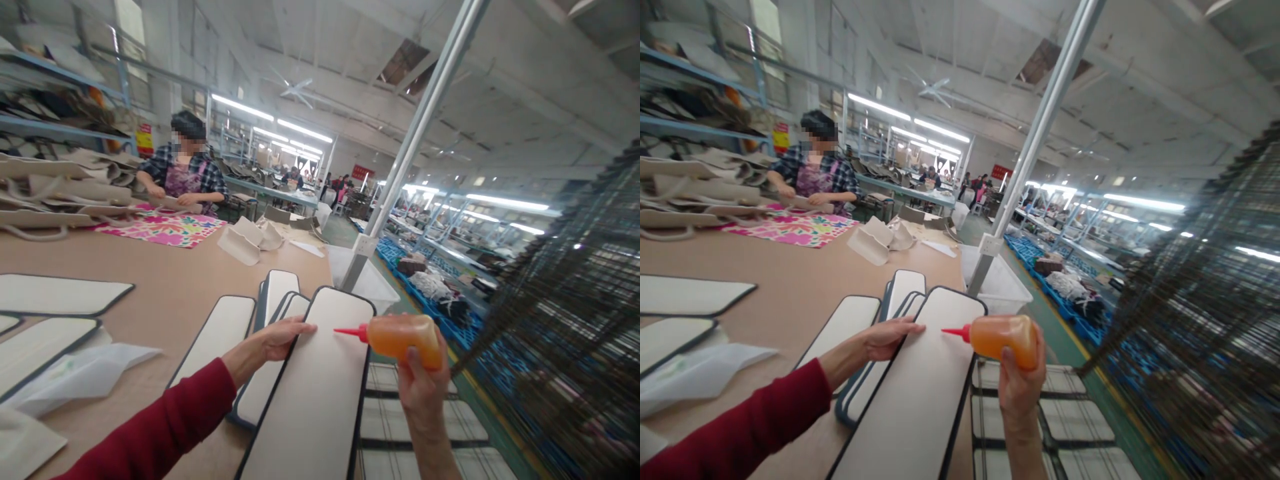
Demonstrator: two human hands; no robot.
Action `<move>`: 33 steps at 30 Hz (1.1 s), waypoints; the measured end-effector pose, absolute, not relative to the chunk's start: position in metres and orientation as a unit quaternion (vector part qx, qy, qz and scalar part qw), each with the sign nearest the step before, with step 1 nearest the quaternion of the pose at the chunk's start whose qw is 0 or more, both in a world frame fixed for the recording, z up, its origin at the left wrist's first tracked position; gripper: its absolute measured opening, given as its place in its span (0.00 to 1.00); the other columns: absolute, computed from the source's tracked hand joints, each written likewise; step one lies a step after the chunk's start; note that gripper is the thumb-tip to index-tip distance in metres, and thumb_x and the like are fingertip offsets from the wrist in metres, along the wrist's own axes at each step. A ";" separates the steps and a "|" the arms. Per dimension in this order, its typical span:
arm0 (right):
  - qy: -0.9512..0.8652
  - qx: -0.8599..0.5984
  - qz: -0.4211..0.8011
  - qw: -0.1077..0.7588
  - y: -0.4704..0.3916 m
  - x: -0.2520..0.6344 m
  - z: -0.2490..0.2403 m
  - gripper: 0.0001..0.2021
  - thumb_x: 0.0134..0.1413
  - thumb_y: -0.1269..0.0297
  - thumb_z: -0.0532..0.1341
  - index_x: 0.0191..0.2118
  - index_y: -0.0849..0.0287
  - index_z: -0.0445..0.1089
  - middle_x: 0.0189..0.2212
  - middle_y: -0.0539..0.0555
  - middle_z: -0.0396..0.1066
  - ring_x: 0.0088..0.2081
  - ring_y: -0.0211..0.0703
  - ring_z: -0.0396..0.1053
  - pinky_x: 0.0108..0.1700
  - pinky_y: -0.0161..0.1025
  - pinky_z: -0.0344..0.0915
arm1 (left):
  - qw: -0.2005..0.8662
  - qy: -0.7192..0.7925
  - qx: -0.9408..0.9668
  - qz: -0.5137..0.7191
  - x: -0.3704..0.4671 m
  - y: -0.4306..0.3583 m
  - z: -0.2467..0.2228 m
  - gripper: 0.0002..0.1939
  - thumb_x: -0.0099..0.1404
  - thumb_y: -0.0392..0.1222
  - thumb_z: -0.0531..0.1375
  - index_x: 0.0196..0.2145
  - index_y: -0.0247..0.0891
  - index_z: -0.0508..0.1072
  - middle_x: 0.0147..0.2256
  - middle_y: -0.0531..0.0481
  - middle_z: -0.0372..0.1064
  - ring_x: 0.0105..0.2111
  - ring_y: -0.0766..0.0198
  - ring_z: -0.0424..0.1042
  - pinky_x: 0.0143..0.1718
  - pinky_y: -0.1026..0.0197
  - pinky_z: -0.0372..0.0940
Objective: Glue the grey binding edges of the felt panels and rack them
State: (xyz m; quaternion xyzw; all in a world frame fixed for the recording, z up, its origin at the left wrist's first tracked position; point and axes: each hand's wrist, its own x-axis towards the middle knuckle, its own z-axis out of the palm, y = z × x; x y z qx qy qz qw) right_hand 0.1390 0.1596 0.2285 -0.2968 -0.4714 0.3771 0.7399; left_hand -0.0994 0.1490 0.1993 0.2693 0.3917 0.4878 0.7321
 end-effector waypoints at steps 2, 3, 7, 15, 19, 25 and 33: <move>-0.467 -0.300 0.378 0.740 0.164 0.134 0.229 0.37 0.36 0.58 0.69 0.55 0.58 0.58 0.51 0.63 0.66 0.49 0.53 0.68 0.54 0.51 0.61 | 0.734 0.388 0.271 0.487 -0.098 0.149 0.200 0.17 0.51 0.34 0.66 0.39 0.34 0.68 0.29 0.47 0.75 0.29 0.59 0.75 0.34 0.58 0.69; -0.467 -0.296 0.399 0.731 0.159 0.132 0.222 0.37 0.36 0.58 0.69 0.55 0.58 0.58 0.50 0.63 0.67 0.48 0.53 0.69 0.53 0.52 0.62 | 0.733 0.388 0.270 0.490 -0.099 0.150 0.200 0.18 0.51 0.34 0.66 0.40 0.34 0.68 0.29 0.47 0.75 0.29 0.59 0.75 0.34 0.58 0.69; -0.478 -0.291 0.512 0.652 0.113 0.133 0.168 0.39 0.38 0.55 0.68 0.58 0.55 0.54 0.49 0.64 0.69 0.45 0.57 0.71 0.47 0.54 0.68 | 0.718 0.394 0.258 0.512 -0.113 0.154 0.200 0.16 0.51 0.33 0.65 0.38 0.35 0.67 0.29 0.47 0.75 0.27 0.60 0.74 0.33 0.58 0.69; -0.440 -0.306 0.425 0.729 0.127 0.145 0.194 0.37 0.40 0.57 0.68 0.58 0.56 0.56 0.48 0.63 0.70 0.44 0.55 0.72 0.49 0.54 0.66 | 0.745 0.375 0.306 0.460 -0.116 0.150 0.198 0.22 0.49 0.35 0.67 0.42 0.34 0.66 0.31 0.45 0.75 0.28 0.60 0.75 0.32 0.58 0.70; -0.441 -0.324 0.360 0.755 0.138 0.147 0.207 0.35 0.42 0.58 0.67 0.57 0.58 0.58 0.49 0.62 0.69 0.45 0.51 0.71 0.51 0.50 0.64 | 0.762 0.339 0.333 0.440 -0.103 0.151 0.194 0.22 0.48 0.37 0.68 0.41 0.33 0.67 0.31 0.44 0.76 0.28 0.59 0.74 0.32 0.57 0.70; -0.436 -0.351 0.473 0.680 0.062 0.158 0.147 0.38 0.40 0.54 0.67 0.58 0.55 0.56 0.46 0.62 0.71 0.42 0.56 0.72 0.42 0.49 0.70 | 0.759 0.360 0.325 0.435 -0.105 0.153 0.188 0.19 0.50 0.37 0.67 0.40 0.33 0.68 0.29 0.45 0.75 0.27 0.61 0.74 0.31 0.59 0.69; -0.388 -0.365 0.313 0.787 0.076 0.190 0.200 0.32 0.42 0.56 0.66 0.55 0.55 0.60 0.48 0.56 0.70 0.43 0.47 0.71 0.47 0.44 0.67 | 0.788 0.324 0.362 0.378 -0.080 0.128 0.195 0.23 0.48 0.39 0.68 0.42 0.33 0.67 0.33 0.43 0.75 0.30 0.57 0.74 0.34 0.57 0.68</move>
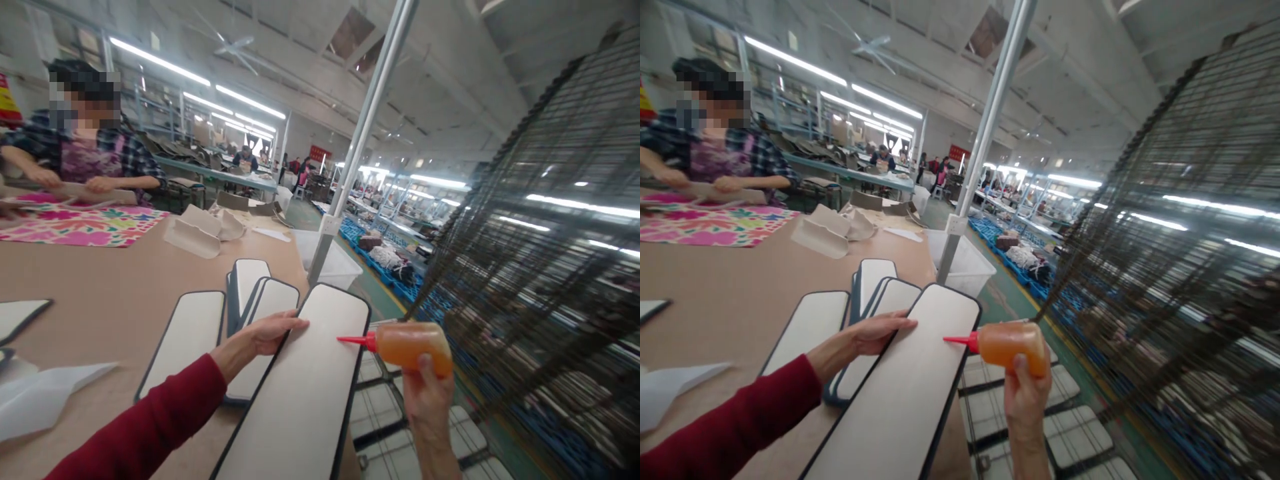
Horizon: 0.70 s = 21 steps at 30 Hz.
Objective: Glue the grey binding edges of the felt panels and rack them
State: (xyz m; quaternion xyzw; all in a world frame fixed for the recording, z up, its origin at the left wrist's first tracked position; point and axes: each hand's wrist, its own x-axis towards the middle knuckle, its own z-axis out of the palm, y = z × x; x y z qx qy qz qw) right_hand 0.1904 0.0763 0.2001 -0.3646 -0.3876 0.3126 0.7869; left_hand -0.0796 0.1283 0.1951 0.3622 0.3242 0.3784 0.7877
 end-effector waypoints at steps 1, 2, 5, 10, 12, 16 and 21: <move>-0.386 -0.375 0.318 0.781 0.068 0.194 0.196 0.32 0.43 0.56 0.66 0.56 0.55 0.60 0.47 0.57 0.71 0.42 0.47 0.72 0.46 0.44 0.68 | 0.785 0.327 0.361 0.383 -0.077 0.125 0.196 0.23 0.48 0.39 0.68 0.42 0.34 0.66 0.33 0.43 0.75 0.30 0.58 0.74 0.33 0.57 0.68; -0.383 -0.389 0.327 0.771 0.055 0.196 0.187 0.32 0.43 0.56 0.66 0.56 0.55 0.59 0.46 0.57 0.72 0.40 0.46 0.72 0.44 0.43 0.69 | 0.782 0.331 0.358 0.388 -0.074 0.123 0.196 0.23 0.48 0.39 0.68 0.41 0.34 0.66 0.32 0.44 0.75 0.29 0.58 0.74 0.33 0.57 0.68; -0.380 -0.431 0.375 0.728 -0.002 0.202 0.144 0.34 0.43 0.56 0.66 0.57 0.55 0.58 0.42 0.58 0.74 0.38 0.48 0.74 0.38 0.41 0.71 | 0.777 0.338 0.356 0.395 -0.067 0.114 0.195 0.22 0.49 0.38 0.68 0.40 0.34 0.65 0.30 0.46 0.75 0.28 0.59 0.74 0.31 0.58 0.68; -0.394 -0.427 0.363 0.728 -0.068 0.218 0.131 0.39 0.40 0.48 0.66 0.59 0.55 0.55 0.45 0.61 0.72 0.42 0.55 0.72 0.39 0.48 0.71 | 0.783 0.342 0.380 0.353 -0.037 0.081 0.197 0.22 0.47 0.38 0.68 0.40 0.34 0.67 0.29 0.45 0.75 0.28 0.59 0.74 0.30 0.59 0.68; -0.367 -0.434 0.296 0.768 -0.073 0.230 0.155 0.37 0.42 0.54 0.66 0.58 0.55 0.55 0.45 0.60 0.72 0.41 0.52 0.72 0.42 0.48 0.69 | 0.795 0.341 0.388 0.318 -0.017 0.062 0.200 0.23 0.46 0.38 0.69 0.41 0.34 0.68 0.31 0.44 0.75 0.29 0.57 0.74 0.33 0.57 0.69; -0.319 -0.424 0.213 0.820 -0.096 0.252 0.179 0.35 0.41 0.56 0.67 0.57 0.55 0.57 0.47 0.58 0.70 0.44 0.48 0.71 0.46 0.44 0.67 | 0.817 0.321 0.392 0.274 0.021 0.027 0.197 0.25 0.46 0.38 0.69 0.43 0.38 0.69 0.32 0.47 0.76 0.32 0.55 0.75 0.36 0.55 0.69; -0.270 -0.436 0.313 0.799 -0.180 0.241 0.118 0.41 0.35 0.51 0.69 0.57 0.57 0.57 0.41 0.59 0.74 0.39 0.52 0.73 0.40 0.45 0.71 | 0.824 0.320 0.391 0.256 0.055 0.015 0.185 0.24 0.44 0.38 0.69 0.40 0.35 0.69 0.29 0.47 0.76 0.28 0.56 0.75 0.32 0.57 0.69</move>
